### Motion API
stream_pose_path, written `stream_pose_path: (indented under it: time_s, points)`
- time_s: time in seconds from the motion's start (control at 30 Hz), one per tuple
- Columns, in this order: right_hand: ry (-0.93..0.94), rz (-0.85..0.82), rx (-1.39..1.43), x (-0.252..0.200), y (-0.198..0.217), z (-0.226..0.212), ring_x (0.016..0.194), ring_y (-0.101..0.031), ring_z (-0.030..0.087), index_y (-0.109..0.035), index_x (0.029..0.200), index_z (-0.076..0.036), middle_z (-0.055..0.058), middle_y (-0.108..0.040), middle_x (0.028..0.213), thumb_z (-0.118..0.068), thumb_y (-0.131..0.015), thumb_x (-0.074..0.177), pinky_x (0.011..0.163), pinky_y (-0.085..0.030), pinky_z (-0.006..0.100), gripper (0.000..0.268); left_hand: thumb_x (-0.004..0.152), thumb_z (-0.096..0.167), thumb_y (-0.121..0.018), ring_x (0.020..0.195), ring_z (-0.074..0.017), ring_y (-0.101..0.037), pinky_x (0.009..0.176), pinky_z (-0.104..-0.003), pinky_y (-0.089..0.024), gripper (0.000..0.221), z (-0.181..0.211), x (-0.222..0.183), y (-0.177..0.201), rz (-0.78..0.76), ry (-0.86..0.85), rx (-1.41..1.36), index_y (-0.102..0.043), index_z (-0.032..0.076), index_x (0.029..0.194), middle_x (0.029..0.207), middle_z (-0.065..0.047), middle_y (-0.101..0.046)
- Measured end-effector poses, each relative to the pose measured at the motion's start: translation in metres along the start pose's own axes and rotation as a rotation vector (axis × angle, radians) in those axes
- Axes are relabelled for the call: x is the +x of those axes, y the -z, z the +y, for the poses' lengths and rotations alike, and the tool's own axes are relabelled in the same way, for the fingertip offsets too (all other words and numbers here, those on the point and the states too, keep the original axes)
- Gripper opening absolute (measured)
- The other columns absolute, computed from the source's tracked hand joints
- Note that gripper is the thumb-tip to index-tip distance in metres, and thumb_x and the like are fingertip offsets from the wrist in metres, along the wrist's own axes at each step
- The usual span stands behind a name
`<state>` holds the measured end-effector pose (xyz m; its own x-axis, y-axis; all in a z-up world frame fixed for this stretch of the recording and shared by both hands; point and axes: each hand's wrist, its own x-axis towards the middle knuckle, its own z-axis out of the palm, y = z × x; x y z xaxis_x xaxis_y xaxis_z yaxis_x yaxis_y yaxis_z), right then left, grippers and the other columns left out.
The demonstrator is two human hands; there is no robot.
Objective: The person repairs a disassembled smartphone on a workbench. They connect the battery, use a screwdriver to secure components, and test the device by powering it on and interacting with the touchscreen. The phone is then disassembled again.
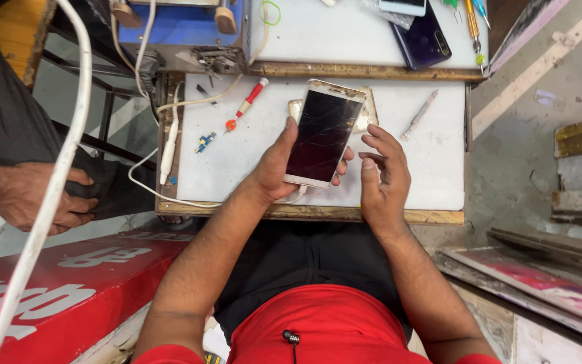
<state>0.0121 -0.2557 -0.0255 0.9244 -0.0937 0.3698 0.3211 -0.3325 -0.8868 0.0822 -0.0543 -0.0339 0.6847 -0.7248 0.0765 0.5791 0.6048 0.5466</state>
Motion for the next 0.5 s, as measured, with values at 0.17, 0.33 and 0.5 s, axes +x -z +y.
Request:
stream_pose_path:
  time_s: [0.17,0.33,0.5]
  points:
    - [0.111,-0.025,-0.135,-0.0064,-0.0038,-0.0023,0.134,-0.059,0.029,-0.056,0.135,-0.005,0.019,-0.051,0.152,-0.014,-0.054,0.110,0.106,-0.059,0.039,0.027,0.101,0.074,-0.044,0.108,-0.0287,-0.071,0.089,-0.047,-0.063,0.090,-0.0050,-0.0070,0.0015,0.015,0.023,-0.044,-0.044,0.002,0.155,0.126,-0.023,-0.066]
    - [0.170,-0.028,-0.172,-0.0082,-0.0045,-0.0063,0.135,-0.060,0.029,-0.056,0.135,-0.006,0.019,-0.052,0.152,-0.015,-0.056,0.111,0.114,-0.054,0.043,0.026,0.102,0.074,-0.044,0.109,-0.0293,-0.071,0.090,-0.047,-0.063,0.091,-0.0053,-0.0074,0.0010,0.016,0.007,-0.002,-0.045,-0.001,0.153,0.125,-0.024,-0.066]
    - [0.132,-0.036,-0.077,-0.0086,-0.0057,-0.0047,0.136,-0.059,0.029,-0.054,0.135,-0.006,0.020,-0.050,0.152,-0.018,-0.054,0.113,0.114,-0.055,0.040,0.025,0.100,0.075,-0.043,0.108,-0.0296,-0.071,0.088,-0.047,-0.064,0.092,-0.0070,-0.0068,0.0005,0.014,0.006,0.004,-0.045,-0.001,0.153,0.124,-0.024,-0.066]
